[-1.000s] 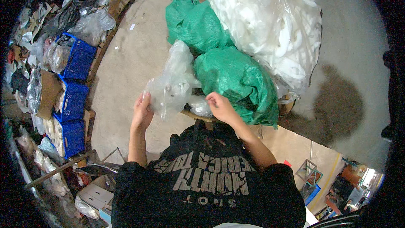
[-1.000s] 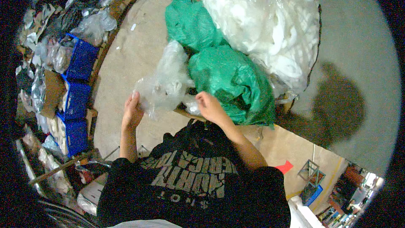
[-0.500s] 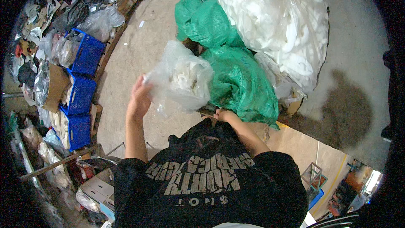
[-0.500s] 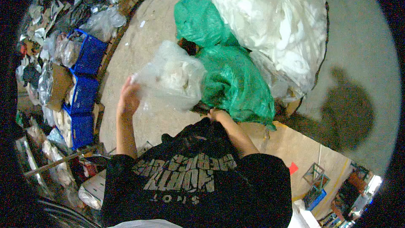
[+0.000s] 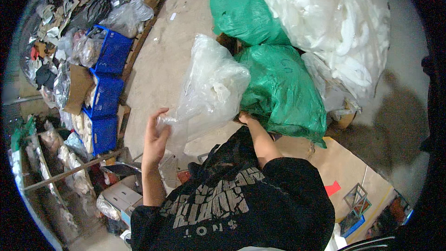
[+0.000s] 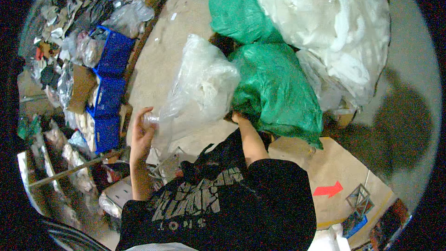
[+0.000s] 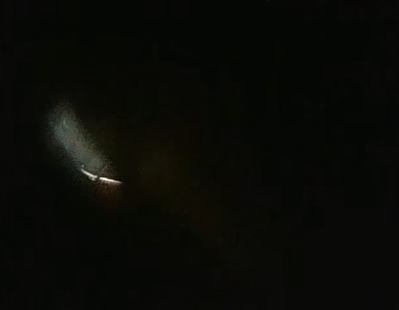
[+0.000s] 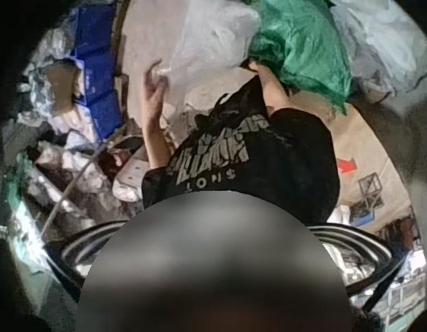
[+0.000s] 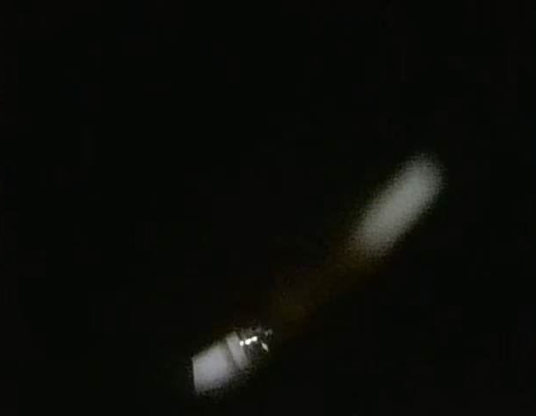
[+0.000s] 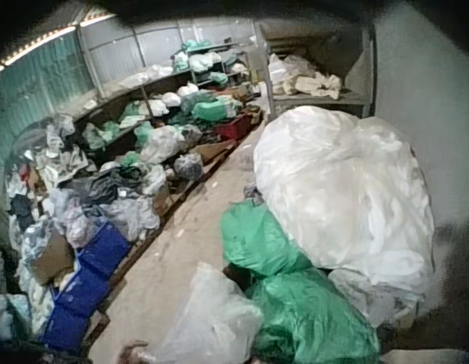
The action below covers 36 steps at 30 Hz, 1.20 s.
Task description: The person gathers white foam-like items from a table and places them into a clear plastic bag. They then move to a box of bags, retrieve a new bag, and return to continue packing the items.
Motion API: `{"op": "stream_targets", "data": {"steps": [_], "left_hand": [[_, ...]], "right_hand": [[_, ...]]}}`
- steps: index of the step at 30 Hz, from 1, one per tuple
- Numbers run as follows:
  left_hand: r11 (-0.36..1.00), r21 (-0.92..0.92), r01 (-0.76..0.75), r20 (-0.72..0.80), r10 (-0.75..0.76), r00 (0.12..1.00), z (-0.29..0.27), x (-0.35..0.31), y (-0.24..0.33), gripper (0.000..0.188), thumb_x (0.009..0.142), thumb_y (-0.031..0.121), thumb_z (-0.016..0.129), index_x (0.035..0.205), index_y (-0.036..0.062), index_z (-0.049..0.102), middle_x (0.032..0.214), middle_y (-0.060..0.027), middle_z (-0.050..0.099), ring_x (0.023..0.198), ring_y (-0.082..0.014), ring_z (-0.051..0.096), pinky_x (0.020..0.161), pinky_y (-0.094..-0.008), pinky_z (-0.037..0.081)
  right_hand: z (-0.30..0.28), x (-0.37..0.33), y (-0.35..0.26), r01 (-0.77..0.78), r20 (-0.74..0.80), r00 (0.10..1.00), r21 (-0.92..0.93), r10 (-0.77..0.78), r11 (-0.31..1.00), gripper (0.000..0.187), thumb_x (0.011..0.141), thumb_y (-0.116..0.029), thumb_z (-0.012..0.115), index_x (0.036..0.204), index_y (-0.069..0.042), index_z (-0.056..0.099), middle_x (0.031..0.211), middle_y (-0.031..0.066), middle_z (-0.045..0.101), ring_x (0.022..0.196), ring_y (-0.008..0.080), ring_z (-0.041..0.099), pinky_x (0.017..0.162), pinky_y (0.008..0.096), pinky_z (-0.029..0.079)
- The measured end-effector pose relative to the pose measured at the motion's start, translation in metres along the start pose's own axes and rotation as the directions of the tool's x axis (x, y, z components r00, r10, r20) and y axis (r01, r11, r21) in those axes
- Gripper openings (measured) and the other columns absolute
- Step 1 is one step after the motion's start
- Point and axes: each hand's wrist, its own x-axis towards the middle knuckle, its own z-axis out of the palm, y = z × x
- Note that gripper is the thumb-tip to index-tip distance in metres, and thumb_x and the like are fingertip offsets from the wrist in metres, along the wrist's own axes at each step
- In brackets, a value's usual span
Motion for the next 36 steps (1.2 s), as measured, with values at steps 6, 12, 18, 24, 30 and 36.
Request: {"op": "stream_targets", "data": {"steps": [6, 12, 18, 24, 30, 36], "left_hand": [[0.95, 0.313, 0.0, 0.145, -0.048, 0.988, 0.003, -0.008, -0.034, 0.086, 0.09, 0.013, 0.074, 0.163, 0.0091, 0.03, 0.134, -0.0202, 0.064, 0.125, -0.028, 0.061, 0.107, -0.0386, 0.045], [0.861, 0.442, -0.25, 0.225, 0.163, 0.961, 0.023, 0.032, -0.109, 0.074, 0.094, 0.025, 0.075, 0.156, 0.003, 0.041, 0.131, -0.0255, 0.066, 0.124, -0.0346, 0.064, 0.106, -0.0403, 0.047], [0.994, 0.091, -0.054, 0.002, 0.054, 0.999, 0.046, 0.084, -0.181, 0.051, 0.101, 0.017, 0.061, 0.148, 0.0033, 0.049, 0.142, -0.0252, 0.059, 0.13, -0.034, 0.059, 0.108, -0.0408, 0.045], [0.987, -0.141, -0.071, 0.082, 0.084, 0.993, 0.097, 0.114, -0.152, 0.046, 0.102, 0.022, 0.059, 0.144, 0.0034, 0.05, 0.146, -0.026, 0.054, 0.136, -0.0372, 0.053, 0.112, -0.0446, 0.042], [0.865, 0.255, -0.433, 0.718, 0.131, 0.684, 0.175, 0.109, -0.08, 0.086, 0.1, 0.039, 0.065, 0.16, -0.0055, 0.022, 0.165, -0.0327, 0.025, 0.154, -0.0444, 0.026, 0.125, -0.0466, 0.024], [0.851, -0.162, -0.501, 0.382, 0.522, 0.763, 0.187, 0.078, -0.013, 0.105, 0.097, 0.041, 0.07, 0.165, 0.0026, -0.001, 0.166, -0.0386, 0.006, 0.152, -0.0534, 0.022, 0.121, -0.0512, 0.032]], "right_hand": [[0.012, -0.008, 0.02, 0.01, -0.315, 0.948, -0.071, -0.032, 0.997, 0.04, 0.101, -0.029, 0.049, 0.125, -0.003, 0.067, 0.121, 0.0227, 0.07, 0.11, 0.0436, 0.065, 0.097, 0.0502, 0.051], [-0.07, -0.073, 0.042, 0.064, -0.303, 0.947, -0.132, -0.102, 0.989, 0.036, 0.1, -0.023, 0.052, 0.125, -0.003, 0.067, 0.122, 0.0232, 0.069, 0.109, 0.0429, 0.066, 0.094, 0.0515, 0.052], [-0.188, -0.159, 0.024, 0.013, -0.244, 0.94, 0.724, 0.239, 0.689, 0.028, 0.103, -0.025, 0.052, 0.118, -0.003, 0.061, 0.092, 0.0118, 0.069, 0.081, 0.0206, 0.066, 0.078, 0.0386, 0.056], [-0.318, -0.258, 0.017, 0.478, -0.433, 0.763, 0.878, 0.479, 0.032, 0.038, 0.105, -0.038, 0.057, 0.126, -0.007, 0.06, 0.107, 0.0061, 0.069, 0.095, 0.0234, 0.069, 0.087, 0.0411, 0.059], [-0.372, -0.294, -0.025, 0.66, -0.544, 0.74, 0.699, 0.395, -0.275, 0.051, 0.101, -0.038, 0.06, 0.138, -0.003, 0.059, 0.129, 0.0156, 0.067, 0.117, 0.0316, 0.066, 0.1, 0.0472, 0.056], [-0.363, -0.297, -0.064, 0.595, -0.464, 0.799, 0.702, 0.383, -0.39, 0.044, 0.106, -0.032, 0.051, 0.139, -0.004, 0.058, 0.132, 0.0148, 0.066, 0.117, 0.0301, 0.065, 0.099, 0.0466, 0.055]]}}
